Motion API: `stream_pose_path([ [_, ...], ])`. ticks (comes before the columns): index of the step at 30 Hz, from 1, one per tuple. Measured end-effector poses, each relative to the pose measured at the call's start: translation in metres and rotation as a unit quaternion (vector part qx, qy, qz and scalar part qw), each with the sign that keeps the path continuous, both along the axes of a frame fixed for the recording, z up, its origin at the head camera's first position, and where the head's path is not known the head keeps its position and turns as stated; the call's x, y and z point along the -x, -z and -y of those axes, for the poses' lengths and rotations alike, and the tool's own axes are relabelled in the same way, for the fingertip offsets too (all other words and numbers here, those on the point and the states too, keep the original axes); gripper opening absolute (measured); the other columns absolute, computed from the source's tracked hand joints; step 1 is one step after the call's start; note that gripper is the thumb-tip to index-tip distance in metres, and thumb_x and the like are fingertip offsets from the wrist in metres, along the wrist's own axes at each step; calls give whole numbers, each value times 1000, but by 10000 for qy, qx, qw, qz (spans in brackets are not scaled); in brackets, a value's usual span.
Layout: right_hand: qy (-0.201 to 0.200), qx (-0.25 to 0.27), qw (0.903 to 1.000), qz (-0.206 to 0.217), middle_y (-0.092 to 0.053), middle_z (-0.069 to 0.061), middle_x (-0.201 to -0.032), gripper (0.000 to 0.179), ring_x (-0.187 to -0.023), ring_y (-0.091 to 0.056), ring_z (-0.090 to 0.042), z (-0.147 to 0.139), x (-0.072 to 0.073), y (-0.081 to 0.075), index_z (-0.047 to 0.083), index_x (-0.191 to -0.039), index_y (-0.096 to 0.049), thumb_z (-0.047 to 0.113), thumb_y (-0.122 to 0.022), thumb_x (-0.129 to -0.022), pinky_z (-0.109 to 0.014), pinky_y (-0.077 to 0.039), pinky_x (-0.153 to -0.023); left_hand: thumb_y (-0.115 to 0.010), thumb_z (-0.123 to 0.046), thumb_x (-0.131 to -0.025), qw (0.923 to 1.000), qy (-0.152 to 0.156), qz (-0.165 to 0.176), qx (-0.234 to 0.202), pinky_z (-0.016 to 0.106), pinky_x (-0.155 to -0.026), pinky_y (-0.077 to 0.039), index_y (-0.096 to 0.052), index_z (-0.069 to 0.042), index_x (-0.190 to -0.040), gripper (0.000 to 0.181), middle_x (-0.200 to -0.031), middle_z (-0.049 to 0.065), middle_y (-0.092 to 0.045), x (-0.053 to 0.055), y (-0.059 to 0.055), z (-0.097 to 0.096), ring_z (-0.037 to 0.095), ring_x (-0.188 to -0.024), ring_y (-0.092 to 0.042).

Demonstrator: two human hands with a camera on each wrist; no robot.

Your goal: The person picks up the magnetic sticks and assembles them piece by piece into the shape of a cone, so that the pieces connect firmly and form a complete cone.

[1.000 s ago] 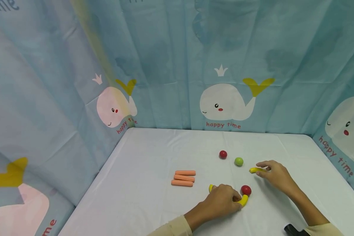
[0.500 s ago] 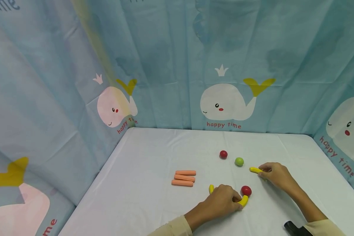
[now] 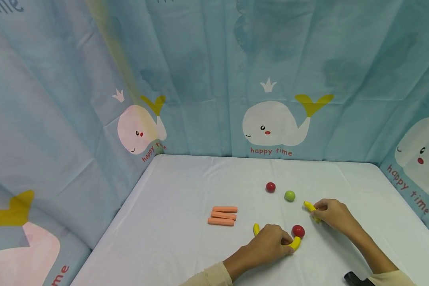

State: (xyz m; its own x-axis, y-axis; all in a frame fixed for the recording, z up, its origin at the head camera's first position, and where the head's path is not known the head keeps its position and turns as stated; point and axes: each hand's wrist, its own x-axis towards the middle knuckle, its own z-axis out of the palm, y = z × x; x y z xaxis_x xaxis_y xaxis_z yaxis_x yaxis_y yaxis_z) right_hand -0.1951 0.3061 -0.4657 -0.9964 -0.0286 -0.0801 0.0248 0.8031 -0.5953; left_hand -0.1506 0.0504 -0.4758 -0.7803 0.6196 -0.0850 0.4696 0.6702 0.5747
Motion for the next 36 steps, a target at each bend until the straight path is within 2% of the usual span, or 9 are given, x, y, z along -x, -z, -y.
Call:
stream_pose_path([
  [7,69,344,9991,228,-73,-9,-93,39,-73,-61,-19,8,-6,-1,-13,-119,-69,16,-75,-94,-31,-54,-61,-84,-28,-94,9998,99,-162,23,9,-72,-47,-84,-20,-116,23,-91,-20,-73,0,1,1,-9,-78,-53],
  [23,60,759,9966,325,-73,-4,-87,42,-67,-66,-19,28,-16,-4,-9,-125,-67,19,-77,-95,-34,-56,-62,-83,-26,-95,9988,320,-367,-28,8,-72,-45,-84,-19,-116,22,-91,-19,-73,1,1,2,-10,-78,-52],
  [32,-51,769,9965,334,-71,-4,-86,39,-72,-65,-19,36,-21,-6,-7,-123,-69,19,-77,-95,-32,-55,-64,-83,-26,-95,9994,287,-183,-54,8,-74,-47,-84,-19,-115,22,-94,-19,-75,1,0,1,-10,-80,-54],
  [36,-73,735,9967,339,-71,-3,-84,38,-71,-64,-19,35,-21,-5,-8,-123,-69,19,-75,-96,-32,-53,-64,-83,-26,-95,9992,315,-226,-42,8,-75,-47,-84,-19,-115,22,-95,-19,-76,1,0,1,-10,-81,-54],
])
